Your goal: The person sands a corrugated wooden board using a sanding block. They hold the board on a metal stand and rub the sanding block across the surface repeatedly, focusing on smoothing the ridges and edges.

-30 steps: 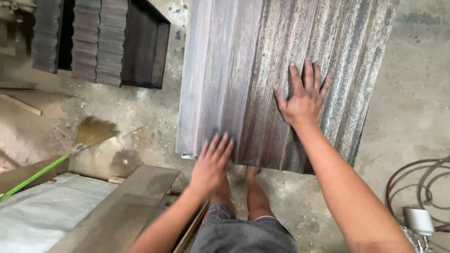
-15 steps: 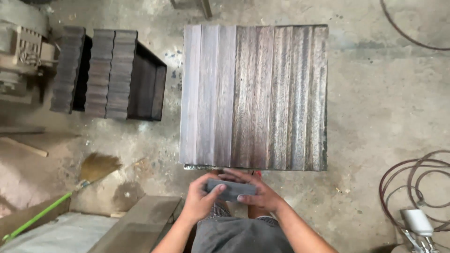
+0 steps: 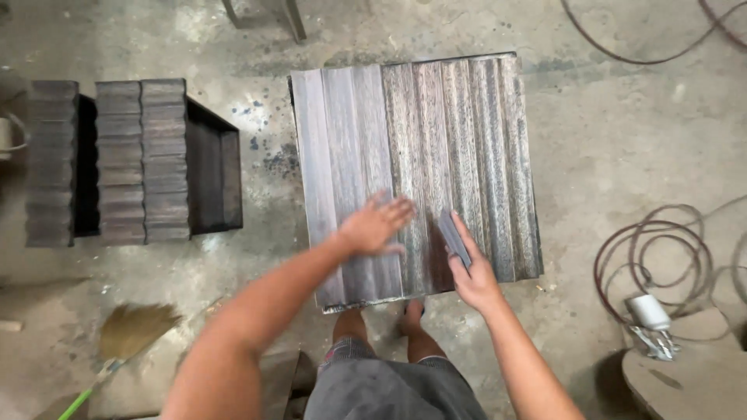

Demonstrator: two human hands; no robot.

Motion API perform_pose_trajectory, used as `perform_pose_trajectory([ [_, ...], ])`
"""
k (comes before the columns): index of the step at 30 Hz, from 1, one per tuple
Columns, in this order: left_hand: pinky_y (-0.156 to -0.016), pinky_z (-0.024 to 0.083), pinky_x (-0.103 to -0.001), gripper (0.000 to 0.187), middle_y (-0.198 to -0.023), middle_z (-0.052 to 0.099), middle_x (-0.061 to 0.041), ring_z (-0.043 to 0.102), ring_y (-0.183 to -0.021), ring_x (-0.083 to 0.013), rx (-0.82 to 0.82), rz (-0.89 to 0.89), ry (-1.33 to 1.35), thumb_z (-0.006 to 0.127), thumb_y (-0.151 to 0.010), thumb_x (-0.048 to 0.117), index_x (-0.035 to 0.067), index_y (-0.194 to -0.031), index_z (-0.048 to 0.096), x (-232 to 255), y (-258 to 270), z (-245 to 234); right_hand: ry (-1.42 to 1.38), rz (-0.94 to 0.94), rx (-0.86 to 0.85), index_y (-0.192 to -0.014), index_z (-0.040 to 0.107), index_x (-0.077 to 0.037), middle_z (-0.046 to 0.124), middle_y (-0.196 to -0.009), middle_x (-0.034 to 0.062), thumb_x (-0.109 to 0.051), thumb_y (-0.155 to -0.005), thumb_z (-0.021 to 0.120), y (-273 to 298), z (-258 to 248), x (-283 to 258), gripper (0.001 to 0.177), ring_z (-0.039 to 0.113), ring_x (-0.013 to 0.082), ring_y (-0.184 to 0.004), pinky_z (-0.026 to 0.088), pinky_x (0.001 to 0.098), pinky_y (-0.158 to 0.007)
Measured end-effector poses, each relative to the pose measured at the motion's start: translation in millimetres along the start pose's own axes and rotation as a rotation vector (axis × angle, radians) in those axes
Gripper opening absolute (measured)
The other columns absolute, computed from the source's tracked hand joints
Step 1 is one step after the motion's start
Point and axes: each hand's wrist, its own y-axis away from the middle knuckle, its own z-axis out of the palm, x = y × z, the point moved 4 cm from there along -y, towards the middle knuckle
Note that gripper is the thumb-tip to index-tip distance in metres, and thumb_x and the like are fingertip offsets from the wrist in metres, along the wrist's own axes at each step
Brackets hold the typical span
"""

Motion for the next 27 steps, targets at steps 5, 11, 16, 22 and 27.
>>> perform_pose_trajectory([
  [5,-0.122,0.023,-0.066,0.058,-0.166,0.038,-0.005,0.026,-0.156,-0.0289,-0.074,-0.332,-0.189,0.038,-0.104,0.041,0.014,-0.155,0.047,-142,-70,-98,0.011,0.170,0.062,-0.161,0.031,-0.022,0.044,-0.152,0.0317,0.007,-0.089,0.042,30,25,-7,0.078,0.056,0.0508,-0.122,0.051,0.0586,-0.101],
  [11,-0.126,0.002,-0.056,0.078,-0.171,-0.003,-0.012,0.003,-0.157,-0.0318,-0.164,-0.234,-0.099,0.023,-0.104,0.063,0.016,-0.164,0.014,-123,-68,-105,0.296,-0.093,0.038,-0.151,0.044,-0.017,0.022,-0.167,0.0213,0.002,-0.091,0.055,40,73,4,0.063,0.023,0.0437,-0.154,0.033,0.0551,-0.120],
  [16,-0.121,-0.005,-0.066,0.079,-0.172,0.001,-0.007,-0.004,-0.157,-0.0336,-0.091,-0.456,0.081,0.026,-0.103,0.065,0.019,-0.166,0.012,-122,-31,-32,0.755,-0.101,-0.098,-0.155,0.034,-0.009,0.029,-0.165,0.0175,-0.037,-0.103,0.052,54,111,33,0.062,0.024,0.0373,-0.153,0.018,0.0594,-0.122],
  [22,-0.122,-0.007,-0.066,0.081,-0.173,-0.004,-0.003,-0.006,-0.159,-0.0315,-0.068,-0.599,0.065,0.023,-0.104,0.067,0.021,-0.169,0.008,-118,-23,-38,0.943,-0.007,-0.136,-0.159,0.021,0.000,0.025,-0.166,0.0173,-0.053,-0.104,0.035,33,116,39,0.078,0.021,0.0315,-0.155,0.004,0.0646,-0.122],
  [27,-0.122,-0.006,-0.068,0.081,-0.173,-0.001,-0.006,-0.004,-0.158,-0.0336,-0.060,-0.591,0.061,0.024,-0.105,0.066,0.018,-0.169,0.013,-115,-23,-42,0.952,0.087,-0.268,-0.161,0.005,-0.004,0.005,-0.169,0.0128,-0.083,-0.092,0.011,-32,107,20,0.105,-0.001,0.0262,-0.156,-0.013,0.0628,-0.118],
])
